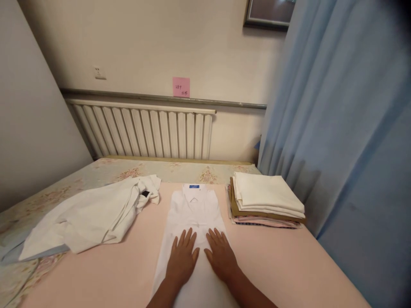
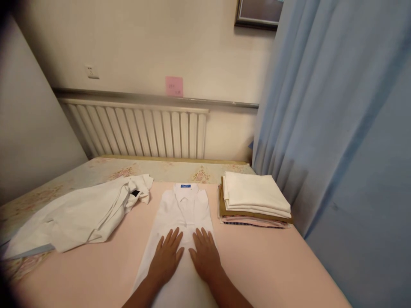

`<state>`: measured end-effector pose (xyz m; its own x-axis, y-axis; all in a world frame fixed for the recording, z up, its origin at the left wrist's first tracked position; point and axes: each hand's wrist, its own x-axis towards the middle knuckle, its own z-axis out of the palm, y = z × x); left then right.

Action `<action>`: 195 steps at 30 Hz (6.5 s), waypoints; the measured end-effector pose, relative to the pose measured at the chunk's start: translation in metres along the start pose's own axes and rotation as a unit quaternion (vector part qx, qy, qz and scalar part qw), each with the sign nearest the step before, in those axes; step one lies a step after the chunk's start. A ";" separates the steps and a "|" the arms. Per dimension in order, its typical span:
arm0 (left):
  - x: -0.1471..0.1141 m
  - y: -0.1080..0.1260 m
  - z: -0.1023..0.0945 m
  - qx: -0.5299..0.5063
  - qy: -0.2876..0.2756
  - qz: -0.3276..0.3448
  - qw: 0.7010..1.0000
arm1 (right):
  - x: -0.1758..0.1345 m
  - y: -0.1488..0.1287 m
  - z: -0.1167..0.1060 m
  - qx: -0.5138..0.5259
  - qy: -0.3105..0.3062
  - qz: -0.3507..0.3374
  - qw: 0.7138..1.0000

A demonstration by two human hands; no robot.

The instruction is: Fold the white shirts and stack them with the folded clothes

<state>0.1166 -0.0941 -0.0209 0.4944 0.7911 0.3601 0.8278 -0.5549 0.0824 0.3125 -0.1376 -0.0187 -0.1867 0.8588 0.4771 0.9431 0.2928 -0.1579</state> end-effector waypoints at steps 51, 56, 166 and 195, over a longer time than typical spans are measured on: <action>-0.060 -0.022 -0.016 0.043 -0.010 -0.032 0.998 | -0.054 0.009 -0.028 -0.039 -0.086 0.094 0.991; -0.061 -0.021 -0.019 0.039 0.000 -0.032 0.999 | -0.056 0.012 -0.024 -0.037 -0.069 0.086 0.993; -0.073 0.058 -0.023 0.022 0.002 -0.033 0.999 | -0.085 -0.031 -0.037 -0.059 -0.018 -0.018 0.998; -0.036 -0.019 -0.033 0.031 -0.069 -0.135 0.988 | -0.062 -0.045 -0.027 -0.004 -0.071 0.062 0.996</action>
<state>0.0747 -0.1200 -0.0050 0.2811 0.9383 0.2013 0.9470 -0.3052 0.1001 0.2892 -0.2149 -0.0175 -0.1046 0.9389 0.3279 0.9635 0.1773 -0.2006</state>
